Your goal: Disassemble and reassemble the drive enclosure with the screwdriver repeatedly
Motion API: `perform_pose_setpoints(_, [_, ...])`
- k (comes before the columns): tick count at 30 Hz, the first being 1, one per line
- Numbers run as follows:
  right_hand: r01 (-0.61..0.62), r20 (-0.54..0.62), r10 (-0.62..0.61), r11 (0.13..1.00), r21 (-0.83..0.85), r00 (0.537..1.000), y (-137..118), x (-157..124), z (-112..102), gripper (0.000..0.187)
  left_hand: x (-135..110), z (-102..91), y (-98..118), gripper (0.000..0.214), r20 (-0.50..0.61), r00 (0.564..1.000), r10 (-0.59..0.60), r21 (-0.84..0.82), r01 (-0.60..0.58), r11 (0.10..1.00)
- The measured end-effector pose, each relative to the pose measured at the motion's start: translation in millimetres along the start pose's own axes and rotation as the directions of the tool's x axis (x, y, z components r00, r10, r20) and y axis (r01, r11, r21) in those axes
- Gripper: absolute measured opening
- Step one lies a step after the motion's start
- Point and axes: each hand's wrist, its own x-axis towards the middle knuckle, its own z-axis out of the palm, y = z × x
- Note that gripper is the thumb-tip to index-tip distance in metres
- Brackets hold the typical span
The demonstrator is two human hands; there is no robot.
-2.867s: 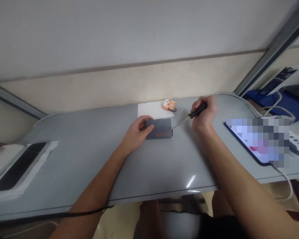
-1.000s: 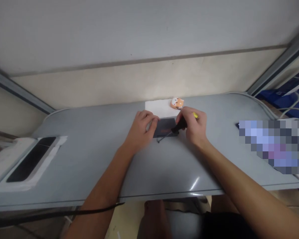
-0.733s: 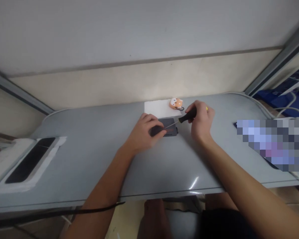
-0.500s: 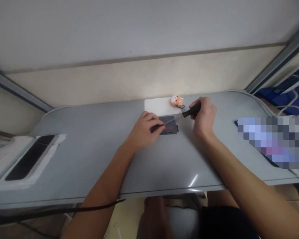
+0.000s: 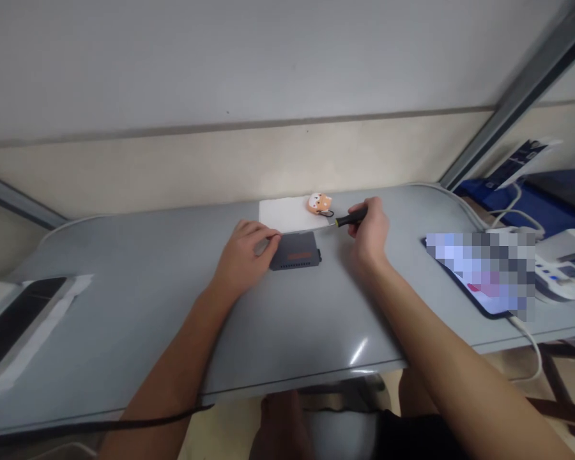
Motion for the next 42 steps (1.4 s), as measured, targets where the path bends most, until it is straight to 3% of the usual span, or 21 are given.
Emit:
perform_pose_setpoints(4, [-0.070,-0.056,0.072,0.997,0.037,0.996,5,6,0,0.031,1,-5.8,-10,0.022,-0.070,0.996,-0.053,0.076,0.058,0.995])
perform_pose_setpoints(7, [-0.105,-0.063,0.107,0.994,0.038,0.992,6,7,1,0.030,1,-10.5,-20,0.022,-0.107,0.980,-0.167,0.123,0.180,0.976])
perform_pose_setpoints(11, [-0.127,-0.073,0.129,0.991,0.036,0.989,6,7,1,0.033,-3,-10.9,-30,0.023,-0.095,0.957,-0.275,0.099,0.284,0.954])
perform_pose_setpoints(17, [-0.096,-0.054,0.095,0.995,-0.021,0.994,12,8,1,0.035,-1,-5.9,-32,0.026,-0.013,0.987,-0.158,0.192,0.158,0.969])
perform_pose_setpoints(22, [-0.019,-0.011,0.018,0.994,-0.111,1.000,20,7,1,0.035,24,-6.5,-46,0.027,0.141,0.964,-0.226,0.267,0.183,0.946])
perform_pose_setpoints(24, [-0.002,0.000,0.002,0.991,-0.137,1.000,20,6,1,0.035,34,-6.6,-56,0.028,0.194,0.965,-0.174,0.212,0.132,0.968])
perform_pose_setpoints(32, [0.017,-0.001,-0.017,0.989,-0.148,1.000,19,2,0,0.034,42,6.9,-69,0.027,0.217,0.975,-0.053,0.170,0.016,0.985])
perform_pose_setpoints(37, [0.008,-0.021,-0.011,0.990,-0.144,1.000,19,2,1,0.035,30,14.9,-74,0.028,0.188,0.980,-0.062,0.155,0.033,0.987])
perform_pose_setpoints(42, [0.018,-0.040,-0.023,0.991,-0.130,0.999,17,0,1,0.036,21,8.5,-68,0.037,0.176,0.983,-0.057,0.107,0.038,0.993])
